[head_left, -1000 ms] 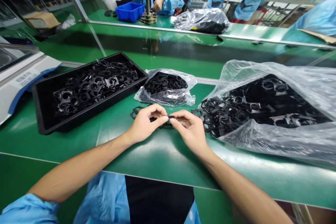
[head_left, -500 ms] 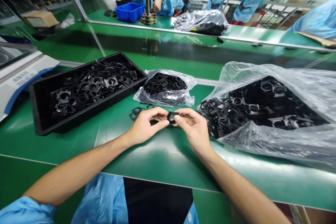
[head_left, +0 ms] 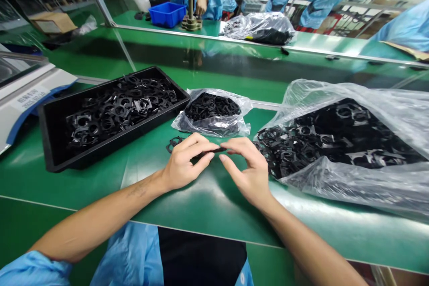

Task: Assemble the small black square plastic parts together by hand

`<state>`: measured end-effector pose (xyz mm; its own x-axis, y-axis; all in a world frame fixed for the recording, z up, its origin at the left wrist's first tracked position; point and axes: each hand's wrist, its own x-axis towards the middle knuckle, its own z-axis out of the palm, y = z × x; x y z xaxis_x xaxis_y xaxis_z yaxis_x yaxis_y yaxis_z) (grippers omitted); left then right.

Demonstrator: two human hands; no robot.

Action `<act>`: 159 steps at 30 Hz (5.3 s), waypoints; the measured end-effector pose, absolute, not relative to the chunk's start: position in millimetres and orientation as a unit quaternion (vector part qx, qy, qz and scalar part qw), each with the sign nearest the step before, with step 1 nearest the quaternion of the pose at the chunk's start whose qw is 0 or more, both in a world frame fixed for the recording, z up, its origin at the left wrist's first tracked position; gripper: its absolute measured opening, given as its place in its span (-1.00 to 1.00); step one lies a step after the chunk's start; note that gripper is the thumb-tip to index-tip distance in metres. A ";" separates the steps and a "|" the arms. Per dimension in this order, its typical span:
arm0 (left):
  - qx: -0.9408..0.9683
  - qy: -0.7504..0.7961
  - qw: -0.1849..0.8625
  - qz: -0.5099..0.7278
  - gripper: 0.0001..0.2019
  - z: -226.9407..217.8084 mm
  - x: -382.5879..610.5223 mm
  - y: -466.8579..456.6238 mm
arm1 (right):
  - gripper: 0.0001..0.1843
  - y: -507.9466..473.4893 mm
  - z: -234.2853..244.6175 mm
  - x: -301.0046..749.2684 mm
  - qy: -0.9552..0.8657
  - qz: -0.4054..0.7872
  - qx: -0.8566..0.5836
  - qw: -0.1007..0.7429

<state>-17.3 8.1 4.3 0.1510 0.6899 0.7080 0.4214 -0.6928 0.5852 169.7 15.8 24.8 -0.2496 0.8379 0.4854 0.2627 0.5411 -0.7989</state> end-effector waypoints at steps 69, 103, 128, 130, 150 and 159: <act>0.748 0.349 0.149 0.544 -0.80 1.7 -15.8 6.8 | -0.68 20.3 25.4 168.0 -0.567 0.547 -0.397 0.471; 0.627 0.410 0.380 0.543 -0.73 -3.2 -18.3 16.3 | -0.95 14.0 26.4 168.1 -0.687 0.392 -0.370 0.488; 0.656 0.397 0.388 0.511 -0.72 -4.1 -16.7 14.3 | -0.96 13.2 23.3 165.6 -0.707 0.394 -0.362 0.463; 0.667 0.396 0.381 0.503 -0.72 -3.5 -16.9 14.1 | -0.94 12.9 23.1 165.3 -0.717 0.387 -0.358 0.456; 0.710 0.410 0.359 0.446 -0.66 -0.6 -19.1 13.6 | -0.92 13.0 18.8 165.4 -0.741 0.368 -0.335 0.450; 0.736 0.418 0.348 0.403 -0.64 1.3 -18.8 15.0 | -0.90 14.9 14.1 164.1 -0.754 0.360 -0.335 0.435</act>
<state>-18.8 15.0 1.3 0.3253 0.8958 0.3028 0.3341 -0.4085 0.8494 164.1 14.9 14.1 -0.3957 0.8191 0.4153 0.1927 0.5162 -0.8345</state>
